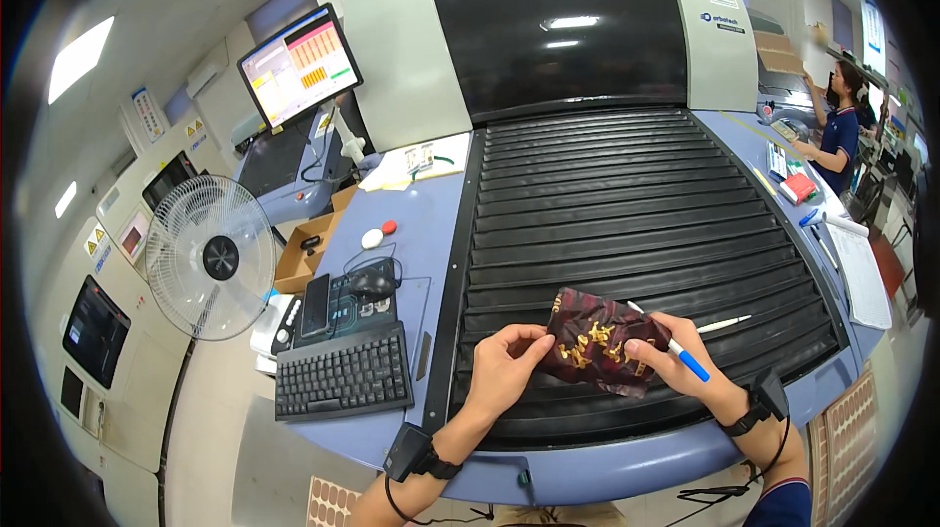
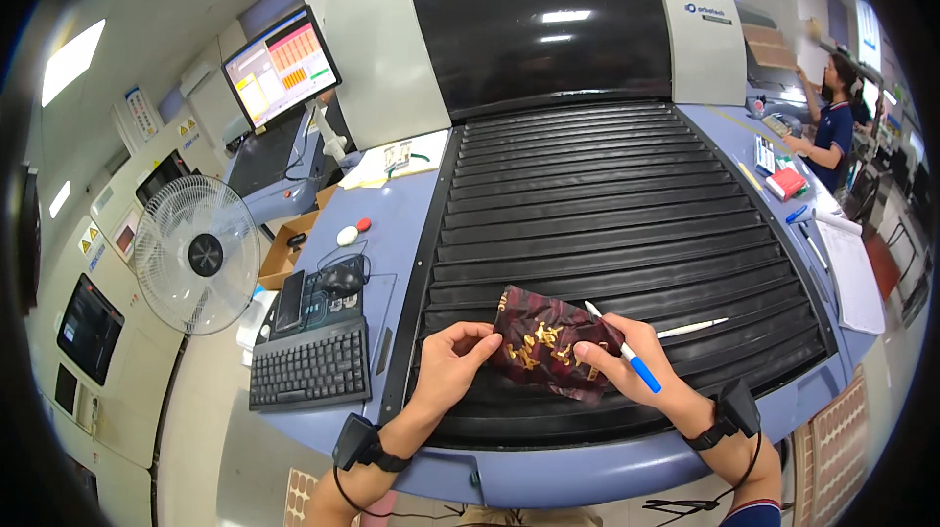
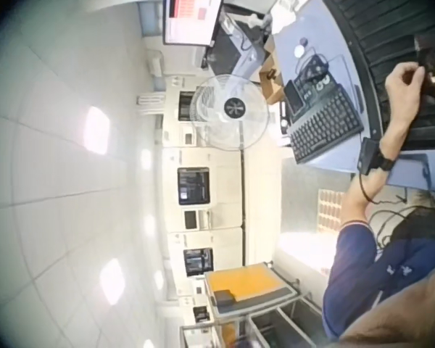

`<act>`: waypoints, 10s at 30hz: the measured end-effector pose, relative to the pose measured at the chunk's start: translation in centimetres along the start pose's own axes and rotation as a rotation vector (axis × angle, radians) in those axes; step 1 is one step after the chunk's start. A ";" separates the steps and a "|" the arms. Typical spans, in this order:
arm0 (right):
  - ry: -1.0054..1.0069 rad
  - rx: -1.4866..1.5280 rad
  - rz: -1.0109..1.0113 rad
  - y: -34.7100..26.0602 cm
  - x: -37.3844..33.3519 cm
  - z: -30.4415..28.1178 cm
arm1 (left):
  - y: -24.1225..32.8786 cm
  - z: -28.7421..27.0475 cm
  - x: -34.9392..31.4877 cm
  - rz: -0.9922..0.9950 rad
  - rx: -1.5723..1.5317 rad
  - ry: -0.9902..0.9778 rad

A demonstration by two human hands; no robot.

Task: The recorder is inspecting and marking circuit boards on a light table or testing station.

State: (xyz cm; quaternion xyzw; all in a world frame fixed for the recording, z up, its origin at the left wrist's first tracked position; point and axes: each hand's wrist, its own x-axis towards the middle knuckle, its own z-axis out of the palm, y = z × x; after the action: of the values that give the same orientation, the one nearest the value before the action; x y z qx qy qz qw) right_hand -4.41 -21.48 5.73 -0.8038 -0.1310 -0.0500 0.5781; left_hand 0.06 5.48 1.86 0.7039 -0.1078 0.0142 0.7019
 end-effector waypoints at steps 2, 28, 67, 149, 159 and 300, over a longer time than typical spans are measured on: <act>-0.002 0.021 0.015 -0.2 0.1 0.0 | 0.3 0.0 0.1 0.008 0.001 0.002; -0.056 0.023 0.089 -1.0 1.3 -1.8 | 4.1 -1.6 -0.6 -0.183 -0.186 -0.341; -0.211 -0.052 0.024 -0.2 1.3 -2.7 | 2.0 -1.5 -0.4 -0.302 -0.069 -0.528; -0.212 0.465 0.128 -0.2 0.2 -1.7 | 12.9 0.7 -10.2 0.166 -0.138 -0.183; -0.259 0.165 -0.091 -0.7 0.0 -1.1 | 6.3 0.0 -6.0 -0.125 0.128 0.002; 0.508 0.163 -0.075 8.0 -15.4 -2.5 | -26.2 -22.5 -67.0 0.262 -0.581 1.553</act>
State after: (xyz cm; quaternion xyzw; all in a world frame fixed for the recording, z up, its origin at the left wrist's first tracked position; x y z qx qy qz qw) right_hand -16.93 -28.53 -4.34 -0.7109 -0.0148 -0.2609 0.6530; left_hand -57.84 36.42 -35.13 0.2672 0.3258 0.5481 0.7225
